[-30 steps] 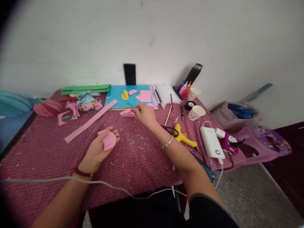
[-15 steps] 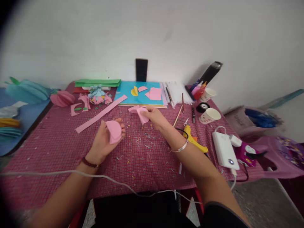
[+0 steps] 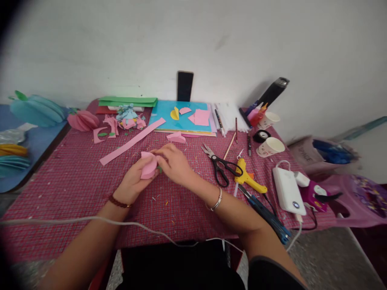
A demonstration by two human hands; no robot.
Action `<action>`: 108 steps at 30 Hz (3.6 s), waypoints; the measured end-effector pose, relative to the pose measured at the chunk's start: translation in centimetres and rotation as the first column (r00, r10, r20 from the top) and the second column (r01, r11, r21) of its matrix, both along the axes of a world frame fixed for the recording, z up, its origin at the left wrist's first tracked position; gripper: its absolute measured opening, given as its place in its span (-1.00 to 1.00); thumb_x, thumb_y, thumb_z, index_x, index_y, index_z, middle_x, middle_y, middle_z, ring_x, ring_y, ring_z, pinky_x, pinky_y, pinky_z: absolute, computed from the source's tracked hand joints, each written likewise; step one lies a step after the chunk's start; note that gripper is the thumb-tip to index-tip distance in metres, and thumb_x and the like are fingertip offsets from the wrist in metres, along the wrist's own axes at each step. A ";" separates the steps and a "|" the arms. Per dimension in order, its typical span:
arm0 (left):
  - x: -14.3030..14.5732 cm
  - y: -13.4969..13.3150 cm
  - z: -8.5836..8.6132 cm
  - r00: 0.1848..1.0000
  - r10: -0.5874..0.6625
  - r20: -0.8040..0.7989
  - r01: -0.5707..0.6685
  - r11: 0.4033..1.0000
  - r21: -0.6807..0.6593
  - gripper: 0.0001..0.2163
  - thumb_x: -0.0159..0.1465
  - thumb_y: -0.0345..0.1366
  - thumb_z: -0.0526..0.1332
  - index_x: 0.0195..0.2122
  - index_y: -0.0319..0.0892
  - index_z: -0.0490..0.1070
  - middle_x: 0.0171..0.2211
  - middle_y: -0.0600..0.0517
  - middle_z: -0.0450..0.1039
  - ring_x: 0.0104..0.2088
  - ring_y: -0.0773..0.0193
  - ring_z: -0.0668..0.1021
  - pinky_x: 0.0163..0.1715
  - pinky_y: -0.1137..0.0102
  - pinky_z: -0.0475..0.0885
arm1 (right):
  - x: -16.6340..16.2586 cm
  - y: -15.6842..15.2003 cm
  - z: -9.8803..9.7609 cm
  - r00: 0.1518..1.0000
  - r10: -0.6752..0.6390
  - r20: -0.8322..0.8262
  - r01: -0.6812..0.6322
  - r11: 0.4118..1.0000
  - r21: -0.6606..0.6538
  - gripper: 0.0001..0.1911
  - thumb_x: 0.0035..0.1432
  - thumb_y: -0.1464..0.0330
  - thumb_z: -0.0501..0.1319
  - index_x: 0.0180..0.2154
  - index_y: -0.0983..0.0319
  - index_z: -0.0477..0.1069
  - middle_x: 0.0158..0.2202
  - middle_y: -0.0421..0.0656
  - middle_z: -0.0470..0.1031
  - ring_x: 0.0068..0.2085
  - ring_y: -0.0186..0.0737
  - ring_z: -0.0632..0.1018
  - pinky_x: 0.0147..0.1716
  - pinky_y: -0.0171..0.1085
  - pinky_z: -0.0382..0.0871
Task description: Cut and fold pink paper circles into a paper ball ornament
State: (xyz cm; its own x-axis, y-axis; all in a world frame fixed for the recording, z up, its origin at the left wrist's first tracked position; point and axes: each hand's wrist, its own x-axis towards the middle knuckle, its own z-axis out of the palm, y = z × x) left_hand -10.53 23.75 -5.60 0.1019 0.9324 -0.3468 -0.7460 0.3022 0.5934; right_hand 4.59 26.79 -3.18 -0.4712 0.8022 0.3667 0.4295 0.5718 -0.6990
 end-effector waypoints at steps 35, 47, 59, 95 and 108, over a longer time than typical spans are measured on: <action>-0.2 0.2 0.4 0.996 0.085 0.010 -0.085 0.996 0.006 -0.83 0.12 -0.51 0.15 -0.27 -0.21 0.39 -0.41 -0.01 0.52 -0.42 0.30 0.57 -0.40 0.41 0.49 | 2.6 6.9 -0.1 0.957 -0.196 0.214 0.231 0.961 -0.150 -0.72 0.16 0.47 0.08 -0.11 0.33 0.45 -0.12 0.05 0.47 -0.11 -0.06 0.44 -0.08 -0.13 0.24; -0.7 0.3 0.9 0.971 0.115 -0.209 -0.086 0.986 0.139 -0.79 0.07 -0.31 0.38 -0.37 -0.19 0.34 -0.56 0.15 0.36 -0.57 0.42 0.45 -0.58 0.52 0.41 | 0.4 7.9 -0.4 0.976 -0.178 -0.129 0.083 0.841 -0.535 -0.66 0.09 0.11 0.14 -0.51 0.23 0.31 -0.59 -0.25 0.31 -0.56 -0.35 0.29 -0.52 -0.32 0.17; 0.4 -0.5 1.2 0.945 0.048 -0.324 0.016 0.981 0.192 -0.80 0.06 -0.38 0.36 -0.47 -0.19 0.31 -0.65 0.17 0.37 -0.66 0.47 0.40 -0.66 0.58 0.30 | 1.3 0.0 0.5 0.872 -0.135 -0.471 -0.308 0.598 -0.740 -0.63 0.12 0.05 0.18 -0.44 0.24 0.33 -0.58 -0.28 0.38 -0.57 -0.42 0.38 -0.57 -0.39 0.24; 2.3 -1.5 0.3 0.951 -0.306 -0.054 0.299 0.948 -0.106 -0.54 0.32 0.03 0.03 -0.37 -0.28 0.47 -0.54 -0.07 0.49 -0.63 0.35 0.49 -0.71 0.52 0.31 | 6.9 -2.6 2.0 0.833 -0.078 -0.548 -0.236 0.846 -0.479 -0.90 0.15 0.33 0.24 -0.28 0.16 0.50 -0.33 -0.16 0.52 -0.28 -0.23 0.53 -0.20 -0.17 0.41; 3.2 -2.2 -0.6 0.924 -0.342 -0.168 0.324 0.938 -0.125 -0.66 0.32 -0.09 0.12 -0.44 -0.23 0.49 -0.53 0.00 0.48 -0.55 0.36 0.51 -0.48 0.46 0.46 | 5.0 -3.7 0.9 0.929 0.296 0.223 -0.289 0.955 -0.063 -0.86 0.17 0.51 0.18 -0.43 0.22 0.38 -0.38 -0.22 0.44 -0.31 -0.27 0.42 -0.21 -0.22 0.17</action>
State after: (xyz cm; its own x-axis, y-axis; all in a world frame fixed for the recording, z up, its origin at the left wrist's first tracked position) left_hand -7.30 21.52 -6.16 0.3273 0.8182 -0.4728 -0.4728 0.5750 0.6677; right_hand 9.56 23.13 -2.25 -0.7546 0.6248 0.2006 0.3959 0.6773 -0.6202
